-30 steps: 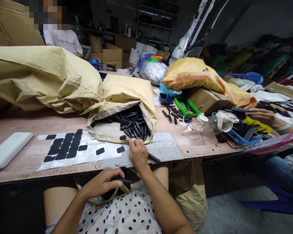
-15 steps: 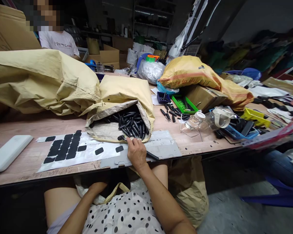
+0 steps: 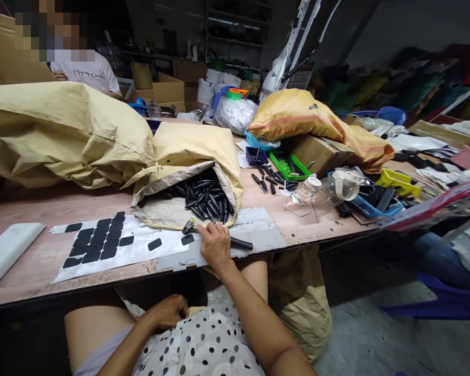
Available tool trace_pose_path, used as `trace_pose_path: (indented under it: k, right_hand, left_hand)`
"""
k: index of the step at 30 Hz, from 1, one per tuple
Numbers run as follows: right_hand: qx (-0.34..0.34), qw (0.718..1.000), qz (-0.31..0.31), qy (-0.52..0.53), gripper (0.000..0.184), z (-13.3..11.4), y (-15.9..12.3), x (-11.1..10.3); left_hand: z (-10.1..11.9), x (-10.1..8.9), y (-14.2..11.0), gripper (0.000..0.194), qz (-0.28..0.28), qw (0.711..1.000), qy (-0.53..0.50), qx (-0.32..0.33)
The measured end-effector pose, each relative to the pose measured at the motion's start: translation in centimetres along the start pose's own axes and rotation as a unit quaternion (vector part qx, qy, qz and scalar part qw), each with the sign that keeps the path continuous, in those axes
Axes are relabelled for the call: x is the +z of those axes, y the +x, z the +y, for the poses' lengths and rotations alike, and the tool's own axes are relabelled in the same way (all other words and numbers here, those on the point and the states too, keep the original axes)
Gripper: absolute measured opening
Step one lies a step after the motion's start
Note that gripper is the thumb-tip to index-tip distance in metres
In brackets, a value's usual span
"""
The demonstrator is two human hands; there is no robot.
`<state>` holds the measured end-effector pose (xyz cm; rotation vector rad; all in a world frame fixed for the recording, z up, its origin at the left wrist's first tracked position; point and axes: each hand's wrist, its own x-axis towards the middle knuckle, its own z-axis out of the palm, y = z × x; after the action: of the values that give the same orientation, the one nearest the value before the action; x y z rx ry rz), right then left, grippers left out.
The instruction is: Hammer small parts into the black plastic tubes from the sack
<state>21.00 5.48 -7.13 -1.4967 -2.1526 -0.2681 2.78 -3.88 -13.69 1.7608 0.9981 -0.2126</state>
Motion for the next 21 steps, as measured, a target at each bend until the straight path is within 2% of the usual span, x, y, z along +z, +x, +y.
trace_pose_path:
  k: [3,5,8,9,12,13,14,17,21]
  right_hand:
    - [-0.004,1.0,-0.003,0.004,0.041,0.0,0.0,-0.1]
    - [-0.009,1.0,-0.006,0.008,0.042,0.0,-0.1,-0.2]
    - [-0.015,1.0,-0.004,0.013,0.041,-0.1,-0.1,-0.4]
    - [-0.016,1.0,-0.002,0.014,0.041,-0.1,-0.1,-0.4]
    - [-0.016,1.0,-0.002,0.019,0.04,-0.2,0.0,-0.6]
    - [-0.017,1.0,-0.004,0.021,0.039,-0.1,0.0,-0.7]
    - [-0.019,1.0,-0.007,0.022,0.039,-0.1,0.0,-0.7]
    - [-0.032,0.999,-0.012,0.03,0.038,-0.1,0.1,-0.9]
    - [-0.038,0.998,-0.015,0.038,0.039,-0.1,0.1,-0.9]
  left_hand:
    - [2.2,-0.8,-1.5,0.019,0.027,0.995,0.095,-0.03]
    - [4.3,-2.7,-3.4,0.025,0.065,0.993,0.099,0.006]
    - [7.5,-7.7,-5.7,0.027,0.081,0.988,0.03,0.127]
    - [8.3,-9.8,-5.8,0.028,0.134,0.98,0.018,0.147]
    - [9.5,-15.9,-3.9,0.029,0.353,0.922,0.051,0.153]
    - [9.5,-17.5,-2.6,0.028,0.409,0.898,0.077,0.14]
    - [9.3,-18.8,-1.2,0.026,0.44,0.883,0.11,0.124]
    - [8.3,-20.9,2.8,0.023,0.434,0.875,0.199,0.082]
    - [7.2,-20.8,5.0,0.02,0.424,0.869,0.248,0.059]
